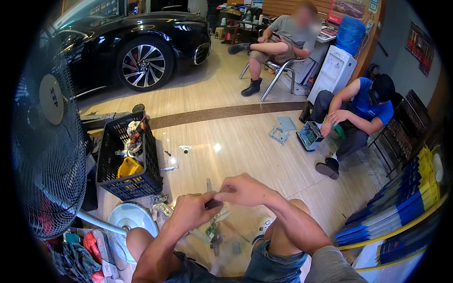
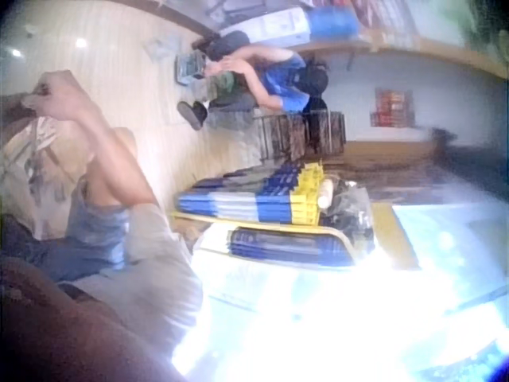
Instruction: The person disassembles and repairs a car power window motor by hand and with a screwdriver. The person removes the outer casing, inspects the internal armature and gears, and then uses a screwdriver to reassemble the components.
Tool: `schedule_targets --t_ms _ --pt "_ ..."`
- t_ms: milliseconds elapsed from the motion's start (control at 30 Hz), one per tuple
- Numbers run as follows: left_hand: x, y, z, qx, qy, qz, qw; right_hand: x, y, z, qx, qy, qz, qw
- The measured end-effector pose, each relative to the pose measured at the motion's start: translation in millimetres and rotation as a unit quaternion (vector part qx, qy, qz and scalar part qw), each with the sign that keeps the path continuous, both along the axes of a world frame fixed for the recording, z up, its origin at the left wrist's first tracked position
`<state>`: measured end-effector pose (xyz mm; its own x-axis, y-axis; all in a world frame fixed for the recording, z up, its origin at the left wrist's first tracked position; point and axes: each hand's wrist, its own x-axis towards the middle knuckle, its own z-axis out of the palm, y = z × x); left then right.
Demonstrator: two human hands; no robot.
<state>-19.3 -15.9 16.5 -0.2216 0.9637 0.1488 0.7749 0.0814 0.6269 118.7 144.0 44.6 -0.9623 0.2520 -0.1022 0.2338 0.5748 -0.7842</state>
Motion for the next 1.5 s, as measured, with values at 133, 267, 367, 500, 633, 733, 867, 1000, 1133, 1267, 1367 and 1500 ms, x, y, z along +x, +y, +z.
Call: schedule_targets --t_ms 133,267,367,500,633,733,867,1000,1133,1267,1367,1500 --pt "8.5 5.8 1.5 -0.017 0.014 -0.010 1.000 7.2 4.6 -0.2 0.029 -0.019 -0.019 0.999" --pt "3.0 -1.0 4.6 -0.030 0.015 0.014 0.999 5.9 3.7 -12.4 -0.033 0.120 -0.001 0.992" --pt "6.5 -0.4 8.9 -0.023 0.022 -0.004 0.999 7.5 13.5 -0.8 0.004 0.059 0.054 0.997" --pt "9.7 -4.3 10.4 -0.014 0.014 -0.004 1.000 10.2 4.9 10.5 0.036 -0.052 0.011 0.998" --pt "8.7 -5.3 9.4 -0.033 0.015 -0.002 0.999 17.3 10.4 -1.4 0.023 0.058 0.032 0.998" --pt "6.8 -7.5 6.8 -0.027 0.030 -0.016 0.999 17.2 9.4 9.2 0.038 -0.026 0.056 0.997" --pt "9.3 -9.0 6.9 -0.012 0.022 -0.016 1.000 13.9 9.7 10.8 0.012 -0.132 0.037 0.991" --pt "6.3 -7.8 6.6 -0.023 0.032 -0.027 0.999 20.6 7.9 1.2 0.017 0.060 0.025 0.998" --pt "7.9 -9.0 7.1 -0.039 0.048 -0.034 0.997 15.1 12.0 11.6 0.038 -0.110 0.048 0.992" --pt "8.6 -10.7 7.0 -0.011 0.042 -0.024 0.999 15.0 9.6 11.6 0.007 -0.117 0.039 0.992" --pt "6.6 -10.4 7.5 -0.012 0.047 -0.019 0.999 19.0 2.6 8.6 0.013 0.031 0.018 0.999" --pt "7.4 -10.2 5.8 -0.009 0.057 -0.024 0.998 16.9 6.6 5.7 0.013 -0.004 0.064 0.998"
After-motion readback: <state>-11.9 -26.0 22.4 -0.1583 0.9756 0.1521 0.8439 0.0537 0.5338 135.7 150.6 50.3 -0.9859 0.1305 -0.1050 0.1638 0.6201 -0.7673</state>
